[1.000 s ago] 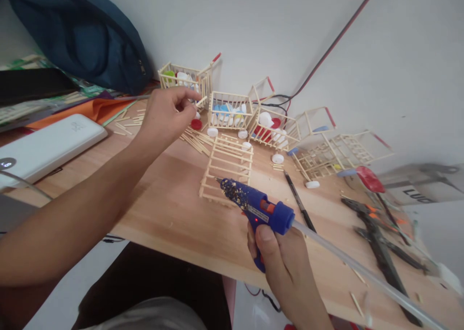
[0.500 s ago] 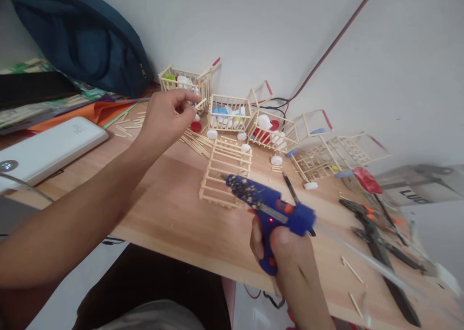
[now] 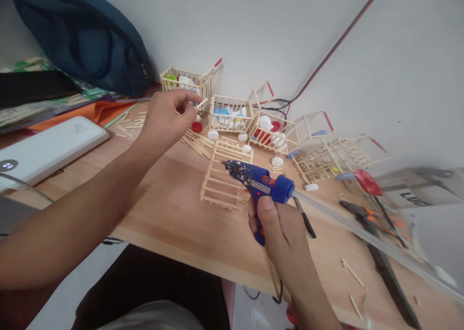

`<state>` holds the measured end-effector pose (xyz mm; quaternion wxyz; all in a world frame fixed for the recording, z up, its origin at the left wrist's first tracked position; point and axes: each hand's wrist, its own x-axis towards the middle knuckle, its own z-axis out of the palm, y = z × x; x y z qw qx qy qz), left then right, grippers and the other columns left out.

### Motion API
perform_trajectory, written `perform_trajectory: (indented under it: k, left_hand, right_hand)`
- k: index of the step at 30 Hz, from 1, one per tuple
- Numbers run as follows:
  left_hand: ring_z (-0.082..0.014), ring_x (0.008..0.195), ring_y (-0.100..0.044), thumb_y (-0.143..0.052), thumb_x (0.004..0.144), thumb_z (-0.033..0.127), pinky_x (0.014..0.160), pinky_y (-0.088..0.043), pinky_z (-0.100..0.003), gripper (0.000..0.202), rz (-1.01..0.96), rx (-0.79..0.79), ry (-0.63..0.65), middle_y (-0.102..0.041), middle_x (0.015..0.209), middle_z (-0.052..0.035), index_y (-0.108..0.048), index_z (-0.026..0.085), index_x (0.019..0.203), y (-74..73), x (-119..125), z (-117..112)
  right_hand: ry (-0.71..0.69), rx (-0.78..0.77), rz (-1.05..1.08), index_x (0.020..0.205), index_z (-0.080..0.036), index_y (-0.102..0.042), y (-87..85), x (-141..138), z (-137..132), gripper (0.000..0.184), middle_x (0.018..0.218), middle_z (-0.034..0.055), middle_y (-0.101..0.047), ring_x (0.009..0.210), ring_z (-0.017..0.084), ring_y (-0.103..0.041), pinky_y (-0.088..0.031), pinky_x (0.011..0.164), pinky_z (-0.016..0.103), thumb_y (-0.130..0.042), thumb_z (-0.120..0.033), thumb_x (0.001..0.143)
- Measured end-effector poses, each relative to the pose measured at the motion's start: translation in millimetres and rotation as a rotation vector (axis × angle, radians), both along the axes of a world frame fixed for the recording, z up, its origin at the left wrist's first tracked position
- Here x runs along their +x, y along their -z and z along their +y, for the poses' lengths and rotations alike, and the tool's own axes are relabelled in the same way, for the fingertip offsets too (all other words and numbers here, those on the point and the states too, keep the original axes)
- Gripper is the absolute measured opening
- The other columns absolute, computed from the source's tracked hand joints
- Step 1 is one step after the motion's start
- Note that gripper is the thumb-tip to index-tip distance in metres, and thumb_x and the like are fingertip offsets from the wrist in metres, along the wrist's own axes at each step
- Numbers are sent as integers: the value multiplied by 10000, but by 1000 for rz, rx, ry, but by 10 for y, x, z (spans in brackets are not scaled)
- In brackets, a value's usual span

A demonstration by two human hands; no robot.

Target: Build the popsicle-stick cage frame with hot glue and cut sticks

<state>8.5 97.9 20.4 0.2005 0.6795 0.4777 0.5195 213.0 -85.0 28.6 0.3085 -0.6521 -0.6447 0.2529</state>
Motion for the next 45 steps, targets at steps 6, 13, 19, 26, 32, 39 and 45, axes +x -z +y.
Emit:
perform_trajectory:
  k: [6,13,19,26,32,39,45]
  left_hand:
    - [-183,743,-599,-514,708,82,760,-469,-321,283,18,1,1,-602,625,2,-706,203,877,14,-1,9]
    - [-172,699,-584,-509,715,95,735,-454,-319,268,37,4,-6,-601,625,4,-697,206,870,38,-2,27]
    - [-169,677,-576,-511,707,88,722,-456,-319,274,41,18,-21,-590,604,12,-695,208,871,29,0,27]
    - [-176,700,-594,-521,713,84,741,-469,-321,275,20,-1,-7,-598,605,9,-687,195,901,4,-2,3]
    - [-171,680,-594,-554,717,107,715,-482,-305,237,31,14,-21,-605,606,8,-677,199,898,13,-5,12]
    - [-192,735,-610,-555,705,67,765,-481,-334,250,-5,-16,-9,-571,600,3,-683,194,878,-1,-1,5]
    - [-193,764,-609,-526,705,64,788,-477,-337,293,-4,-8,0,-596,617,6,-692,196,906,-2,-5,4]
  right_hand:
    - [10,-69,12,573,-209,-487,5,6,10,585,537,16,-520,513,135,-461,-315,513,282,-264,-584,962]
    - [-12,-70,-1,571,-202,-488,17,13,6,597,531,14,-504,505,129,-457,-316,516,284,-258,-590,962]
    - [-14,-32,-75,587,-204,-495,-4,5,0,579,526,16,-516,486,134,-455,-318,502,284,-260,-576,964]
    - [-13,-9,-116,581,-206,-498,6,10,-14,584,511,19,-529,467,134,-453,-309,490,280,-254,-570,967]
    - [3,-23,-105,596,-206,-495,23,27,-27,579,517,15,-526,486,134,-457,-312,504,281,-251,-579,966]
    - [12,-33,-119,560,-206,-480,27,19,-15,612,510,20,-525,484,133,-464,-315,502,285,-243,-608,956]
    - [28,-21,-122,560,-198,-496,24,45,-62,598,512,21,-525,479,129,-473,-327,490,275,-291,-601,951]
